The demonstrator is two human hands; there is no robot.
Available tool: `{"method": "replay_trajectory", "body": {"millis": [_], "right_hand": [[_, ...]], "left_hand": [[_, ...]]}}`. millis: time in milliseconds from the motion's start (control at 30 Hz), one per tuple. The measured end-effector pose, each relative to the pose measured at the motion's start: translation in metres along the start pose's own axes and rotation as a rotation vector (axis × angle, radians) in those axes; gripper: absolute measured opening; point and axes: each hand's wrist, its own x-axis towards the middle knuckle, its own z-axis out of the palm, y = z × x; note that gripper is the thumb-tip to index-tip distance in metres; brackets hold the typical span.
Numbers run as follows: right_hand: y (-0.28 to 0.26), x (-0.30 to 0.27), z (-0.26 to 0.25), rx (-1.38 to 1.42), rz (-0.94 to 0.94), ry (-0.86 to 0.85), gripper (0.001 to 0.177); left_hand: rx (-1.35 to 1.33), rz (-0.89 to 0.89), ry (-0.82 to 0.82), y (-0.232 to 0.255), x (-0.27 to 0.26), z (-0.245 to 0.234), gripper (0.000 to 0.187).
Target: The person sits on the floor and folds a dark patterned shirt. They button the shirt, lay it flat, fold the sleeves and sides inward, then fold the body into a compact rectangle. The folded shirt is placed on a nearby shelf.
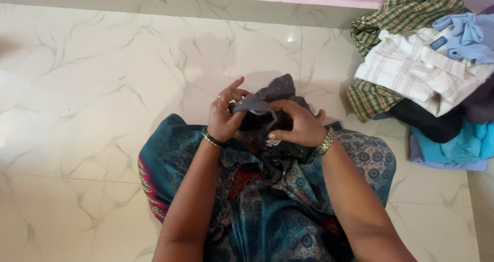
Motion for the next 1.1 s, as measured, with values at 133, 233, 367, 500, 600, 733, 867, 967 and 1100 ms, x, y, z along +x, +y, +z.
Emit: {"method": "replay_trajectory", "body": {"millis": [133,233,367,500,600,733,867,967,1100], "right_hand": [[-0.004,-0.001,0.005,-0.292,0.126,0.04,0.033],[-0.006,-0.003,0.002,-0.105,-0.037,0.221,0.025],[-0.008,-0.006,-0.021,0.394,-0.093,0.263,0.02],[-0.015,-0.011,-0.047,0.602,-0.032,0.255,0.017],[-0.027,-0.014,-0.058,0.493,-0.106,0.274,0.024],[-0.048,-0.023,-0.078,0.564,-0.114,0.296,0.025],[-0.072,-0.029,-0.1,0.369,-0.08,0.36,0.028],[-0.088,-0.021,-0.107,0.204,-0.084,0.26,0.029],[-0.098,-0.009,-0.116,-0.343,0.014,0.076,0.044]], "left_hand": [[-0.024,0.34,0.017,0.01,0.0,-0.006,0.015],[-0.104,0.296,0.016,0.019,-0.001,-0.011,0.009],[-0.241,0.179,-0.027,0.035,-0.001,-0.019,0.006],[-0.374,0.082,-0.094,0.056,0.0,-0.021,0.013],[-0.386,-0.074,-0.133,0.071,0.002,-0.024,0.031],[-0.272,0.345,-0.372,0.088,0.009,-0.03,0.089],[0.188,0.079,-0.623,0.095,0.022,-0.037,0.088],[0.418,-0.084,-0.583,0.101,0.025,-0.045,0.068],[0.437,-0.226,-0.356,0.117,0.03,-0.064,0.044]]}}
